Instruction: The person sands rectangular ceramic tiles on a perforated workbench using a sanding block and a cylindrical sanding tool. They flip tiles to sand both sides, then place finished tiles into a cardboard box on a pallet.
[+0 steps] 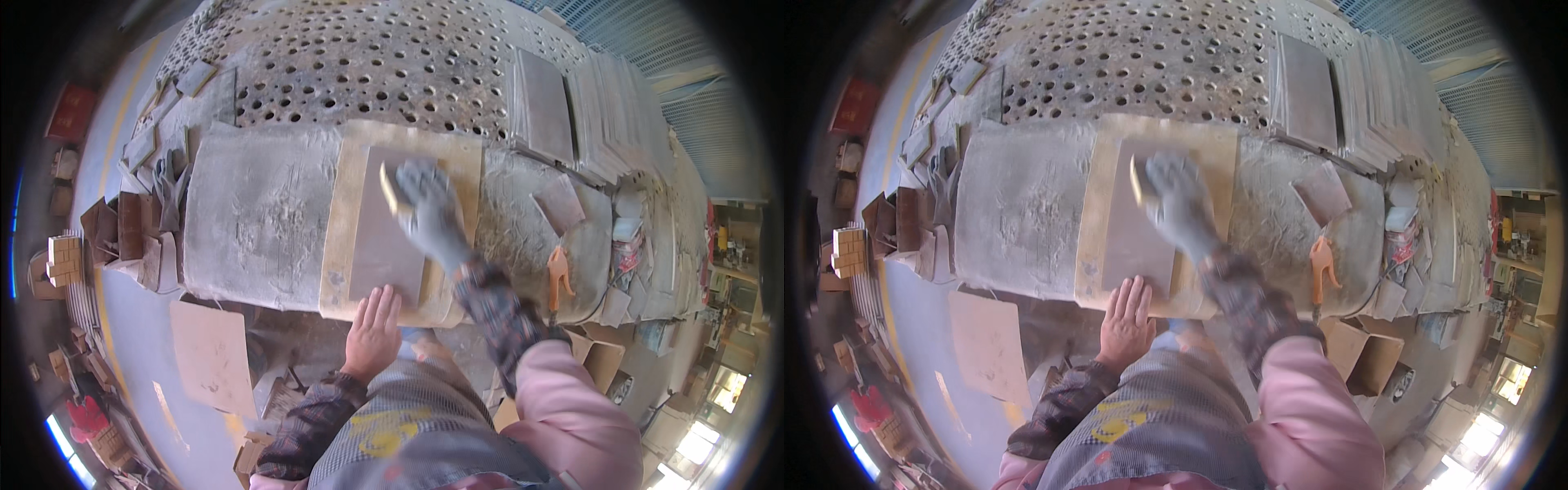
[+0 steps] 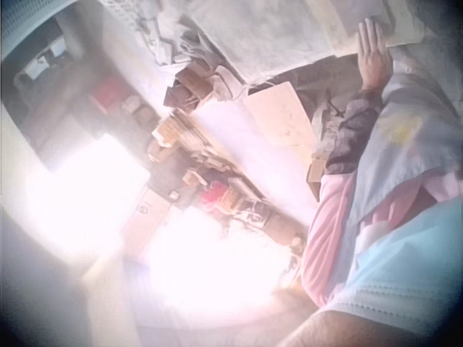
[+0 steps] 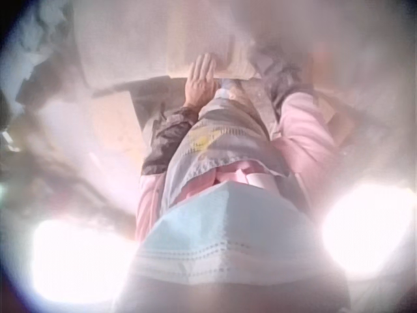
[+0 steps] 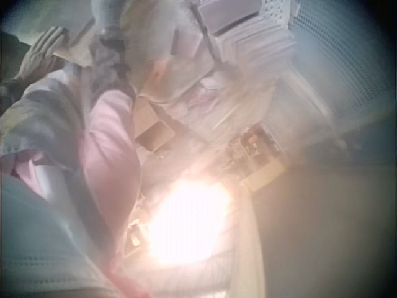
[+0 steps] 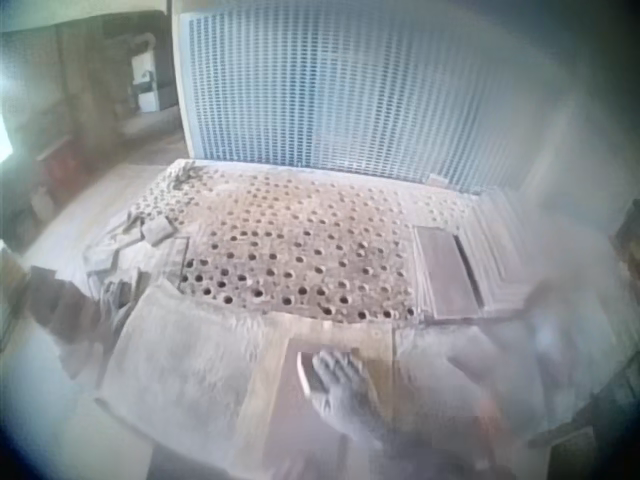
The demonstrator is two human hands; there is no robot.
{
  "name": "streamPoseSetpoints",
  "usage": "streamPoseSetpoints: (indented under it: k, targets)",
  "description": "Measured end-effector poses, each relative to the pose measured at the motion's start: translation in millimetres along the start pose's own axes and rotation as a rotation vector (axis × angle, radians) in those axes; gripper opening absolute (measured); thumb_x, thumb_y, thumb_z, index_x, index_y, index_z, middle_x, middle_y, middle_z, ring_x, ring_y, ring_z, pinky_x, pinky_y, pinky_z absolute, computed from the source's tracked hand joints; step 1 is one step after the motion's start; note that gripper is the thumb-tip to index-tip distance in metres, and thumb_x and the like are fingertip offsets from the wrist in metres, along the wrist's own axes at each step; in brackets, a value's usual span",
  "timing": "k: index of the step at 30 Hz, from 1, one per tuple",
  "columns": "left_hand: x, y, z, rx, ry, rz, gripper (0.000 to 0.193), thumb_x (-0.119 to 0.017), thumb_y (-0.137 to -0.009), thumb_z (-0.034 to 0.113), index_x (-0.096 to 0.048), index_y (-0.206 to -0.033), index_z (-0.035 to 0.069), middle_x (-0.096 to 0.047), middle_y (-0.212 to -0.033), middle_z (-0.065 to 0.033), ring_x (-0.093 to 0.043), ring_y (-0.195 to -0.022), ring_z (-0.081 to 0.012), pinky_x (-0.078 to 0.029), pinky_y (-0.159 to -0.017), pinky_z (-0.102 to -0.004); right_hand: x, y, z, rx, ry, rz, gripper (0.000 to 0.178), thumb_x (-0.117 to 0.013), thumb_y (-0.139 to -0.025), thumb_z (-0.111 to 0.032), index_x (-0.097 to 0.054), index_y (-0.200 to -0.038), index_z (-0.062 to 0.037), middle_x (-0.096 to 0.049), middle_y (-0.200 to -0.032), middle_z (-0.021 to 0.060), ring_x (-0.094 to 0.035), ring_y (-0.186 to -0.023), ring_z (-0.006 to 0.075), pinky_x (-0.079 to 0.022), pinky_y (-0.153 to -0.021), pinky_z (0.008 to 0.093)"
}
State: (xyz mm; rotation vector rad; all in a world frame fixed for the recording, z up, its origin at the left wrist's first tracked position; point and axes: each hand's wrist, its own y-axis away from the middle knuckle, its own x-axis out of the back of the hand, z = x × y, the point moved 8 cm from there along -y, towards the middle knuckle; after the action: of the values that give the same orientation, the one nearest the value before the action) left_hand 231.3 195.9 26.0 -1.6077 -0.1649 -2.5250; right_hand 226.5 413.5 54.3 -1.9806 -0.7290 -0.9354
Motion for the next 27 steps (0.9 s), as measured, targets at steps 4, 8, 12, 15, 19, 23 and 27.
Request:
streamPoseSetpoints:
  k: [4, 8, 12, 15, 19, 23, 27]
  targets:
    - [1, 2, 2, -0.017, -0.029, -0.012, 0.057, -0.059, -0.092, 0.018, -0.056, -0.145, -0.001, -0.051, -0.157, -0.0189, -0.044, -0.150, -0.0357, -0.034, -0.125, -0.0483, 20, 14, -32, -0.142, 0.068, -0.048, 0.064, -0.071, -0.093, -0.036, -0.060, -0.144, 0.0005, -0.059, -0.150, 0.0227, -0.052, -0.143, 0.0396, -0.034, -0.124, 0.0544]
    - [3, 0, 2, -0.035, 0.014, 0.036, 0.057, -0.059, -0.092, 0.018, -0.055, -0.146, -0.001, -0.051, -0.158, -0.0187, -0.044, -0.150, -0.0356, -0.034, -0.125, -0.0485, 10, 34, -35, -0.126, 0.009, -0.216, 0.066, -0.075, -0.088, -0.029, -0.059, -0.146, -0.0013, -0.055, -0.155, 0.0203, -0.048, -0.146, 0.0370, -0.031, -0.125, 0.0540]
    - [3, -1, 4, -0.046, -0.023, 0.064, 0.058, -0.059, -0.092, 0.016, -0.054, -0.147, -0.001, -0.049, -0.159, -0.0186, -0.045, -0.150, -0.0360, -0.034, -0.125, -0.0487, -13, 20, 15, -0.179, 0.059, -0.036, 0.068, -0.076, -0.087, -0.027, -0.058, -0.147, -0.0018, -0.053, -0.158, 0.0186, -0.045, -0.150, 0.0360, -0.031, -0.125, 0.0552]
    - [3, 5, 6, -0.017, -0.020, -0.034, 0.052, -0.059, -0.092, 0.015, -0.059, -0.141, -0.002, -0.053, -0.155, -0.0214, -0.044, -0.151, -0.0367, -0.033, -0.126, -0.0487, -4, 86, -23, -0.040, -0.070, -0.039, 0.067, -0.075, -0.088, -0.027, -0.058, -0.147, -0.0024, -0.054, -0.156, 0.0184, -0.047, -0.148, 0.0365, -0.030, -0.124, 0.0581]
    - [45, -18, 2, -0.114, 0.065, 0.037, 0.039, -0.059, -0.094, 0.013, -0.064, -0.130, -0.003, -0.061, -0.144, -0.0225, -0.062, -0.130, -0.0366, -0.051, -0.109, -0.0472, 35, 192, -46, -0.525, -0.746, -0.318, 0.047, -0.064, -0.103, -0.028, -0.061, -0.143, -0.0035, -0.065, -0.140, 0.0165, -0.063, -0.126, 0.0331, -0.048, -0.107, 0.0445]
    - [80, -134, -58, -0.028, 0.057, 0.086, 0.037, -0.059, -0.101, 0.018, -0.061, -0.135, 0.004, -0.067, -0.130, -0.0179, -0.070, -0.087, -0.0328, -0.057, -0.067, -0.0431, 26, 226, -50, -1.189, -1.697, -0.304, 0.048, -0.055, -0.112, -0.040, -0.061, -0.140, -0.0013, -0.069, -0.125, 0.0052, -0.068, -0.108, 0.0160, -0.056, -0.089, 0.0348]
    - [69, -244, -68, -0.292, -0.169, 0.163, 0.042, -0.062, -0.103, 0.030, -0.060, -0.139, 0.007, -0.061, -0.143, -0.0182, -0.062, -0.122, -0.0326, -0.050, -0.104, -0.0469, -10, 212, -39, -1.387, -1.759, -0.281, 0.047, -0.052, -0.113, -0.039, -0.057, -0.143, -0.0026, -0.065, -0.127, 0.0034, -0.064, -0.113, 0.0107, -0.053, -0.098, 0.0286]
